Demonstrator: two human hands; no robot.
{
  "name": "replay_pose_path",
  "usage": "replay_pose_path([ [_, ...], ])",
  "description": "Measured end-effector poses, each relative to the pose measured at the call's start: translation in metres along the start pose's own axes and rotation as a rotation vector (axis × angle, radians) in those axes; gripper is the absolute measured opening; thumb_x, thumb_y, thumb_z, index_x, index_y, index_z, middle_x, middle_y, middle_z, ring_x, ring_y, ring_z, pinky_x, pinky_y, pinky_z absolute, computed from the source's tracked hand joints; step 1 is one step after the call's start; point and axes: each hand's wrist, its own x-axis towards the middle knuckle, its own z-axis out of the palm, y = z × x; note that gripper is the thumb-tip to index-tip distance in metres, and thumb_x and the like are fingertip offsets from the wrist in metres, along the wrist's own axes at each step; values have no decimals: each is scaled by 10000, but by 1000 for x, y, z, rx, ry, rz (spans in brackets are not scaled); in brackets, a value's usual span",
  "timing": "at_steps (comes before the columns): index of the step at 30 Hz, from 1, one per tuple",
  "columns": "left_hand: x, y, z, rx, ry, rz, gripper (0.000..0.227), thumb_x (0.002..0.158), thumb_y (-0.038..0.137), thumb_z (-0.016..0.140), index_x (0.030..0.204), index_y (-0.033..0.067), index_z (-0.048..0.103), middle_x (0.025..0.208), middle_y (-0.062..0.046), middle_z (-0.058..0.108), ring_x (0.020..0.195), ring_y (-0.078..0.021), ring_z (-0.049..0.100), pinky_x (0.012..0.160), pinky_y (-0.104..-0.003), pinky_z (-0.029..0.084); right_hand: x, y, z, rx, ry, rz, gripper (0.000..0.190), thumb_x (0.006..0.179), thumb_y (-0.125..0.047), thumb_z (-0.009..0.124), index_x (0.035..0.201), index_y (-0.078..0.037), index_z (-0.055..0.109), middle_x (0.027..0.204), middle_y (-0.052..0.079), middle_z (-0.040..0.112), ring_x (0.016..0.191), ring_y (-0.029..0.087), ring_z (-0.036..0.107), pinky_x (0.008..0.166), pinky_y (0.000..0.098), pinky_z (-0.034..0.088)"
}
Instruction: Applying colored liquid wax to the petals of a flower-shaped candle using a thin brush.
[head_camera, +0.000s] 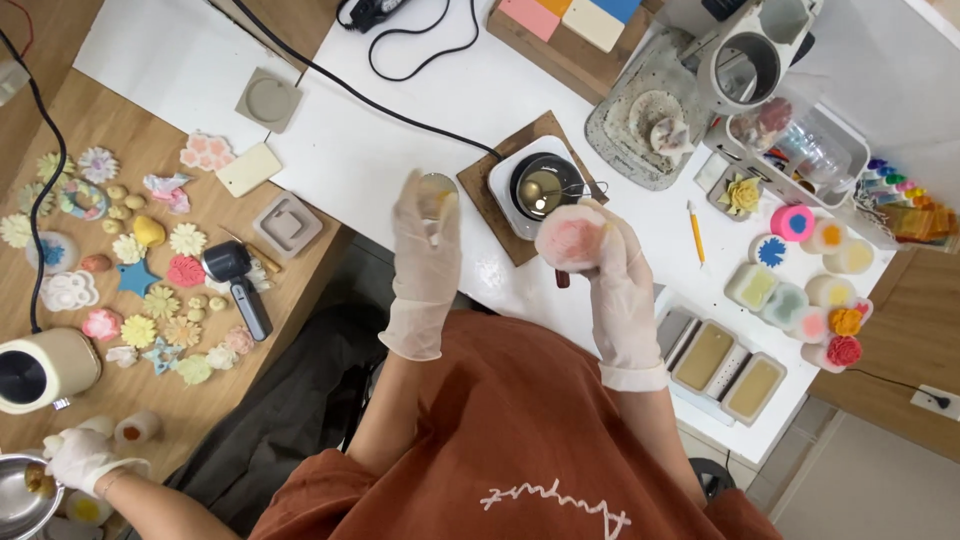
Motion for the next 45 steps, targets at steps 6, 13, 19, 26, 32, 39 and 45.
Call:
replay_pose_path([
  [6, -25, 32, 50, -891, -354, -212, 378, 984, 240, 676, 1247, -21, 605, 1094, -25, 682, 921, -80, 635, 791, -240, 549, 23, 38, 10, -15, -11, -47, 401, 1116, -246, 553, 1401, 30, 615, 1164, 87, 656, 936, 131, 564, 766, 272, 479],
  [13, 4, -2, 42, -925, -73, -359, 254, 1004, 261, 692, 1010, 11, 735, 903, 2, 690, 827, -56, 590, 746, -216, 503, 34, 39, 37, 110, -58, -27, 206, 1044, -199, 600, 1159, -28, 611, 1071, 40, 679, 886, 104, 664, 771, 283, 567],
  [19, 6, -5, 37, -891, 44, -434, 273, 984, 292, 708, 986, 22, 751, 916, 0, 694, 848, -56, 594, 778, -223, 503, 46, 69, 38, 285, -67, 24, 182, 1078, -225, 608, 995, -66, 582, 933, 19, 630, 831, 95, 613, 761, 285, 562],
  [26, 13, -18, 47, -1028, 52, -487, 331, 986, 294, 690, 1066, -26, 718, 983, -38, 688, 887, -77, 612, 797, -237, 525, 43, 61, 50, 399, -48, 86, 195, 1062, -260, 597, 963, -94, 572, 933, 23, 641, 822, 102, 606, 756, 297, 553],
  [32, 12, -17, 39, -1184, -2, -518, 346, 996, 297, 672, 1121, -26, 681, 1036, -48, 675, 923, -89, 627, 827, -257, 541, 42, 61, 54, 487, -72, 104, 196, 1070, -247, 574, 968, -80, 574, 993, 33, 653, 914, 121, 641, 881, 341, 591],
  [39, 13, -9, 31, -1237, -42, -579, 384, 1003, 335, 649, 1177, -8, 638, 1102, -56, 653, 990, -96, 630, 870, -263, 552, 42, 59, 57, 504, -117, 100, 194, 1094, -242, 547, 995, -77, 574, 1043, 48, 670, 953, 134, 654, 909, 343, 584],
  [45, 12, 0, 23, -1257, -70, -594, 366, 993, 339, 653, 1170, 19, 645, 1098, -39, 658, 981, -101, 635, 848, -279, 554, 40, 58, 58, 522, -146, 105, 171, 1092, -222, 552, 1009, -75, 579, 1077, 54, 675, 995, 143, 661, 930, 343, 577],
])
